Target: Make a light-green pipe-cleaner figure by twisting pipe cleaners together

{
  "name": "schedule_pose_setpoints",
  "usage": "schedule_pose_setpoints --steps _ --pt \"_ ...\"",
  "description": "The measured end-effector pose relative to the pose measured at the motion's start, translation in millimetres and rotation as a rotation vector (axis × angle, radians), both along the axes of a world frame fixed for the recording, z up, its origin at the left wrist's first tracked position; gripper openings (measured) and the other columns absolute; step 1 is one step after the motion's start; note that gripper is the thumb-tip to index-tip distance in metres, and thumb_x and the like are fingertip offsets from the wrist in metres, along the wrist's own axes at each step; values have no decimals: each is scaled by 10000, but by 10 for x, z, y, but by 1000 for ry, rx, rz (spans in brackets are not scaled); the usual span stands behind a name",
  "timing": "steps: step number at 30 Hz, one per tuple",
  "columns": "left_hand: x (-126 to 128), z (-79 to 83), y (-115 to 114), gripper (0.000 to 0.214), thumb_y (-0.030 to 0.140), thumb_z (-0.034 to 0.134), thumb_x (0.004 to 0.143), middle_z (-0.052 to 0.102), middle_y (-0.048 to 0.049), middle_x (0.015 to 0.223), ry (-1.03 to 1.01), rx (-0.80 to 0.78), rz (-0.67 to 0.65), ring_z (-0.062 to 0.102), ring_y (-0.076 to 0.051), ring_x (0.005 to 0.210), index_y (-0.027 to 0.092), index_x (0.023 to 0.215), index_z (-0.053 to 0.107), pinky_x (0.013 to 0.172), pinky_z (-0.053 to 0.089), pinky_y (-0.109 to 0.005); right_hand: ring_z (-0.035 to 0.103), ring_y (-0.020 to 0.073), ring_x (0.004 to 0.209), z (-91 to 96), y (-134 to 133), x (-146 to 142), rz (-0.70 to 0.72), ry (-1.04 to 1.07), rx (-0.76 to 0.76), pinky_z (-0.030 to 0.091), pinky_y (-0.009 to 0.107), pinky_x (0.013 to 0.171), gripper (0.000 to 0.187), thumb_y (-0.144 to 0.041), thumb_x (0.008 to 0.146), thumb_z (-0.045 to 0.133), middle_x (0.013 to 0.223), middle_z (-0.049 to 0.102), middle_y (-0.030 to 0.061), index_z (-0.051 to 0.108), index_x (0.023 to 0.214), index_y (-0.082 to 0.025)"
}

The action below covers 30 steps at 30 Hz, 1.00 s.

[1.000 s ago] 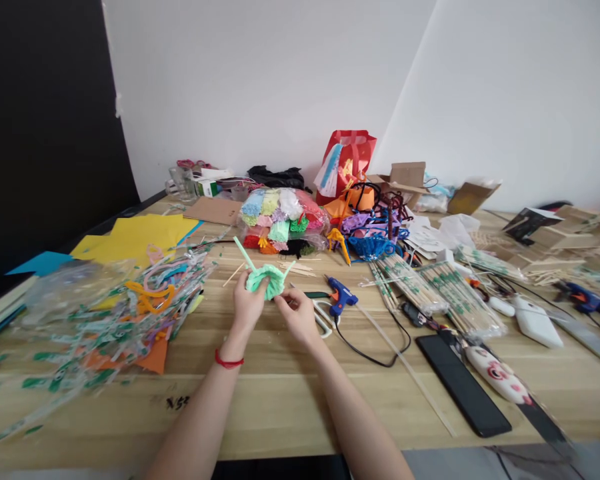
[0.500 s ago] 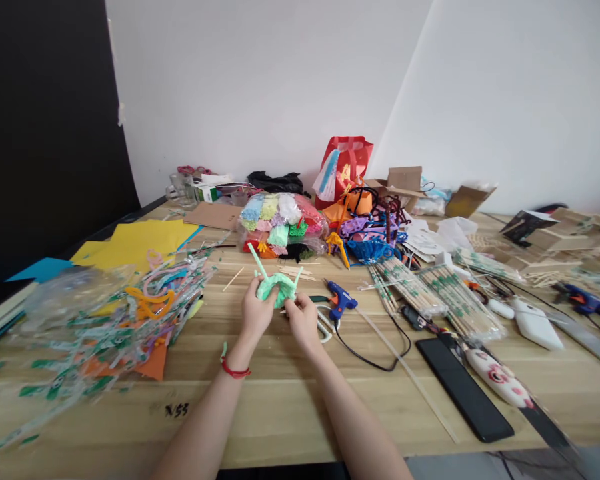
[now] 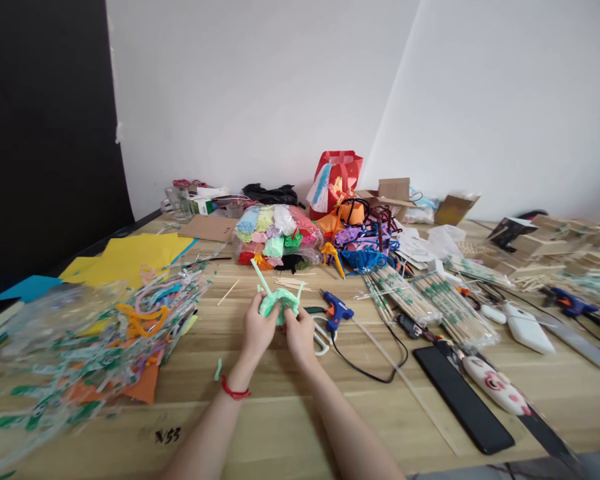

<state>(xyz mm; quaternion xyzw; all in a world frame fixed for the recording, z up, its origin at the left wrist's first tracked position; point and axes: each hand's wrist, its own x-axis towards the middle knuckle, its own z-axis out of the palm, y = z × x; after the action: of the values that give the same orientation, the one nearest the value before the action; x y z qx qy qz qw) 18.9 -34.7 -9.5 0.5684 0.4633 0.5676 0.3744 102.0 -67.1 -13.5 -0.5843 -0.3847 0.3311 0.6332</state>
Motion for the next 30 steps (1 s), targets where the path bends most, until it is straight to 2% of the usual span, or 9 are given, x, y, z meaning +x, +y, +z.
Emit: schedule_pose_setpoints --steps 3,6,12,15,19,24,30 --pt "33 -24 -32 230 319 635 695 674 -28 861 -4 8 -55 620 -164 732 209 892 590 679 469 -253 375 115 470 19 -16 2 -33 32 5 312 217 439 162 -287 674 476 483 439 -43 546 606 -157" --pt "50 -37 -50 230 322 620 709 672 -25 855 15 9 -77 618 -166 732 212 909 590 674 466 -252 392 122 507 26 -22 11 -90 -32 23 333 221 479 151 -261 664 467 532 484 -27 562 621 -151" --pt "-11 51 -41 234 320 623 701 672 -34 850 96 47 -34 610 -186 751 213 908 640 699 465 -273 424 141 555 -11 3 62 -150 -224 24 333 231 532 159 -275 691 469 565 504 -16 540 592 -174" --pt "-64 85 1 254 303 626 685 649 -61 929 119 101 2 609 -199 798 209 918 662 712 474 -283 415 136 554 -3 2 100 -186 -377 48 317 234 543 216 -308 722 479 555 476 -20 497 548 -182" --pt "-117 66 57 303 322 583 710 672 -61 907 242 45 -14 610 -196 785 189 974 651 721 473 -288 389 123 494 14 0 121 -99 -402 -7 292 226 498 320 -394 775 446 507 493 -22 546 574 -167" --pt "-137 55 59 351 294 538 727 693 -44 974 330 31 -85 616 -177 815 192 1054 617 736 458 -251 413 125 496 -7 21 137 -71 -415 -19 304 219 489 309 -379 759 452 517 529 -12 609 645 -138" --pt "-168 69 73 217 306 529 720 667 -13 664 436 16 -153 566 -155 603 173 830 659 567 422 -221 448 136 535 -11 20 192 -80 -414 -17 338 227 531 239 -300 728 470 591 585 2 645 717 -138"
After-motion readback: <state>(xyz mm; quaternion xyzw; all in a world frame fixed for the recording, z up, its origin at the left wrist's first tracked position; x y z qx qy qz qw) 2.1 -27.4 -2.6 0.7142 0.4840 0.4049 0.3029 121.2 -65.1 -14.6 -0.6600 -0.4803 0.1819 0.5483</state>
